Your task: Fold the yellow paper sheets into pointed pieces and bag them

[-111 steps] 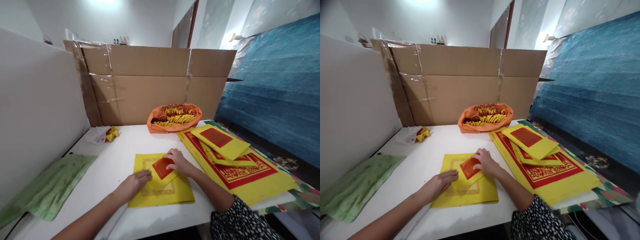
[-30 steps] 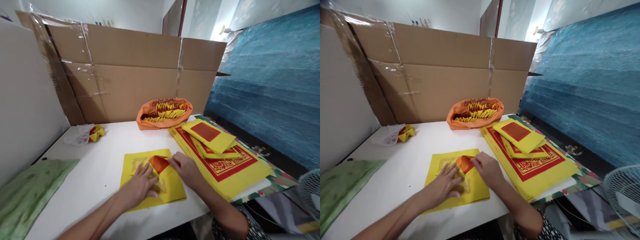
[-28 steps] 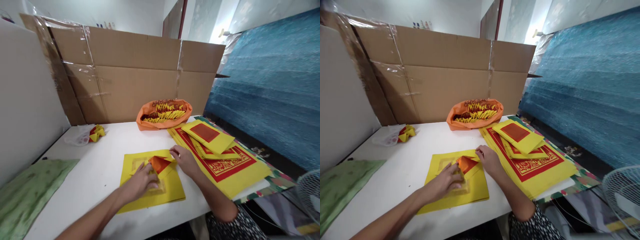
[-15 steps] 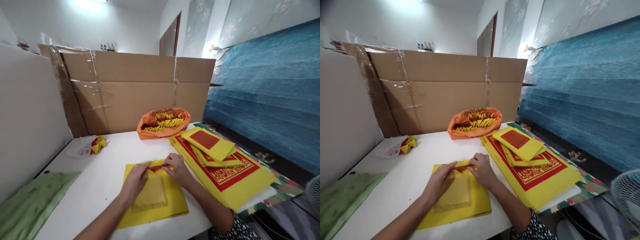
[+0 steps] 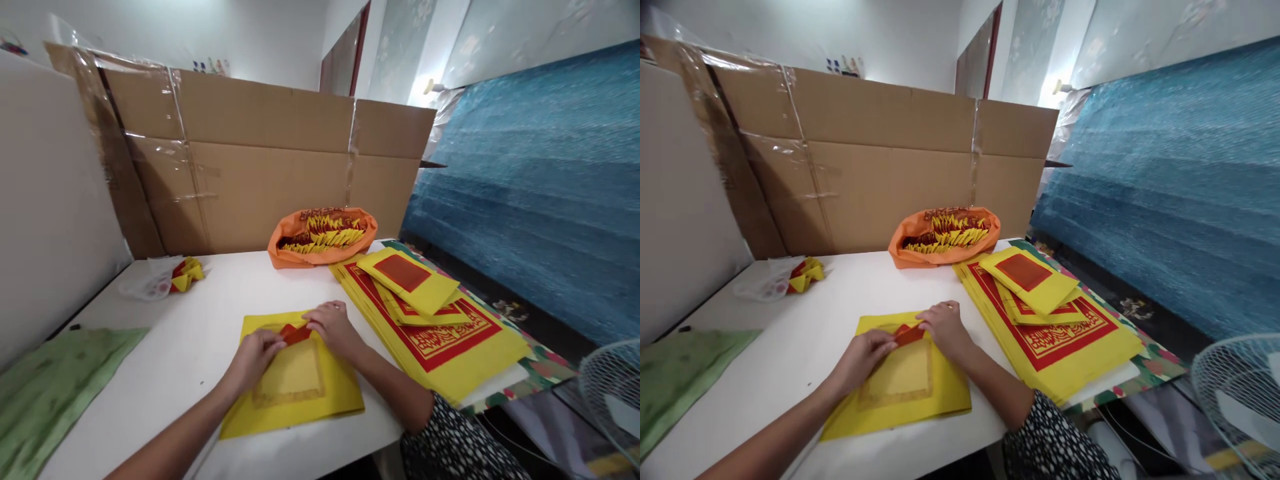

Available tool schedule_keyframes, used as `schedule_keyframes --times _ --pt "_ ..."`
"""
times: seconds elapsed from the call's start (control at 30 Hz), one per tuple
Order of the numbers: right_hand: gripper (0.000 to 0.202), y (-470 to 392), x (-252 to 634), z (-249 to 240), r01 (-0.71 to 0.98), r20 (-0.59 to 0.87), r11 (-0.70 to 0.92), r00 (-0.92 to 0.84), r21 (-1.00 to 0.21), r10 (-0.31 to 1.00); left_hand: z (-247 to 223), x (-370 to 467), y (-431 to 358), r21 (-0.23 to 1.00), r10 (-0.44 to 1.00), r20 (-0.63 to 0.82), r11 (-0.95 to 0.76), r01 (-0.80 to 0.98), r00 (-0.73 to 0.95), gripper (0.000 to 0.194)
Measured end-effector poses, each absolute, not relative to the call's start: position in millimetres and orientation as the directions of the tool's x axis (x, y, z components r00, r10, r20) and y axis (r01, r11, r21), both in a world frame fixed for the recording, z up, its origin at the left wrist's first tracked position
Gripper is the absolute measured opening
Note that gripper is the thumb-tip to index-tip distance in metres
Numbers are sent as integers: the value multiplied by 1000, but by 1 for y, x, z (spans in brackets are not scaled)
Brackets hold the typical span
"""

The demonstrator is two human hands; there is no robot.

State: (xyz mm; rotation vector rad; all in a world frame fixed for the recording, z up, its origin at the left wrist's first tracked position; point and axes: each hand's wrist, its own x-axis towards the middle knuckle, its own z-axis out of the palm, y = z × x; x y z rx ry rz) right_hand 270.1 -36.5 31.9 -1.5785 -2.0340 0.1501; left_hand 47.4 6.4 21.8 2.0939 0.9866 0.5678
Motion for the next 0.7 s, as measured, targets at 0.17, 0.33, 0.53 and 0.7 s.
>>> schedule_keyframes --times 0.17,0.33,0.53,0.7 --pt "23 -19 261 38 865 243 286 -198 -412 950 15 61 25 838 889 61 -293 461 454 33" --pt "43 -42 259 11 924 179 287 -247 -251 952 16 64 24 644 861 51 -416 642 507 24" --pt "42 -62 258 -11 965 213 227 -196 -131 957 18 66 16 479 839 102 -512 713 534 25" --pt "40 -59 257 -10 965 220 223 -189 -140 957 15 67 16 474 833 111 -524 708 542 27"
